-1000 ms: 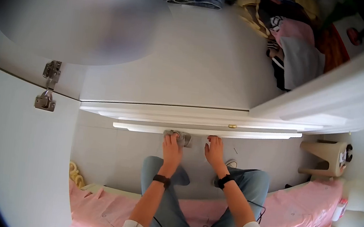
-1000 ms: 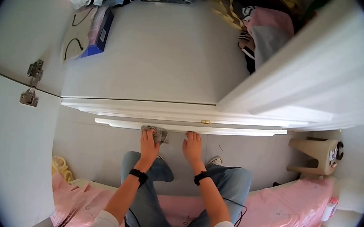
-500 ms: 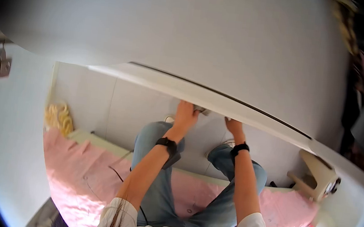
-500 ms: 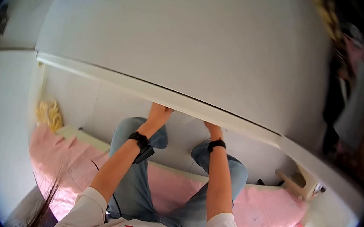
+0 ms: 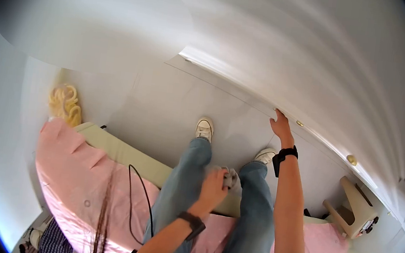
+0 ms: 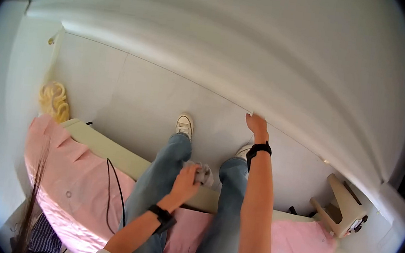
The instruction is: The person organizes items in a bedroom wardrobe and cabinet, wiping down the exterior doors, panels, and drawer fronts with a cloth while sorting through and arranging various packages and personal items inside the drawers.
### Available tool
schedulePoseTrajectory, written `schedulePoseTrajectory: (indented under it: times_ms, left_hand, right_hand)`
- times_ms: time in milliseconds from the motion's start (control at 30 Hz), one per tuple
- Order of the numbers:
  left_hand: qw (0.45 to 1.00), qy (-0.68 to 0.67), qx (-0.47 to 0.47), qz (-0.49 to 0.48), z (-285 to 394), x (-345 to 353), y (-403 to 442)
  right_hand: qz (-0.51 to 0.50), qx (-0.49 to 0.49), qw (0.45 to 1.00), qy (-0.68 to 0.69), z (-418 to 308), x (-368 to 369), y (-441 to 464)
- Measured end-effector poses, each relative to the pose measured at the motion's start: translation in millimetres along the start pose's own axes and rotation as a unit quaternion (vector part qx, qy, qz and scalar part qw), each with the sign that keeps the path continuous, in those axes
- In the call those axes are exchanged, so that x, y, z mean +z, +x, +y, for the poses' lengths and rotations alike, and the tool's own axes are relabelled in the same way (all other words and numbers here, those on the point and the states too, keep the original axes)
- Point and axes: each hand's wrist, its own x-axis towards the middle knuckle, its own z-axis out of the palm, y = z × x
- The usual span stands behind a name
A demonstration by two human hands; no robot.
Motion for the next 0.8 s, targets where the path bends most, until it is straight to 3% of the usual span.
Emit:
schedulePoseTrajectory:
  times_ms: [67,133,200,300,367,467,667,800]
  left_hand:
    - [0.996,0.014,0.086,-0.012,2.3,38.6,-5.8]
    - [0.972,0.073,0.220,0.045,40.4,74.8,-21.5]
    - [0.969,0.060,0.236,0.031,74.9,79.7,-45.5]
    - [0.962,0.203,0.180,0.041,69.5,104.4,-68.3]
    - [0.961,0.209,0.179,0.008,69.5,100.5,-75.2]
    - [0.963,0.210,0.171,-0.018,79.1,88.3,-64.8]
    - [0.967,0.170,0.191,-0.012,78.6,82.2,-49.5]
    - [0.968,0.174,0.176,-0.036,73.9,79.3,-50.4]
  right_hand:
    - [0.025,-0.039,0.998,-0.037,-0.5,20.8,-2.7]
    - [0.028,-0.049,0.997,-0.044,25.5,41.3,4.2]
    - [0.043,-0.062,0.995,-0.065,47.1,56.0,13.9]
    - [0.063,-0.067,0.993,-0.070,65.3,67.9,31.7]
    - [0.041,-0.064,0.997,-0.034,68.0,65.9,30.3]
    - [0.088,-0.101,0.991,-0.013,56.4,68.8,37.4]
    - [0.041,-0.005,0.997,-0.068,31.8,63.8,67.8]
    - [0.093,0.012,0.990,-0.104,34.1,77.1,75.1]
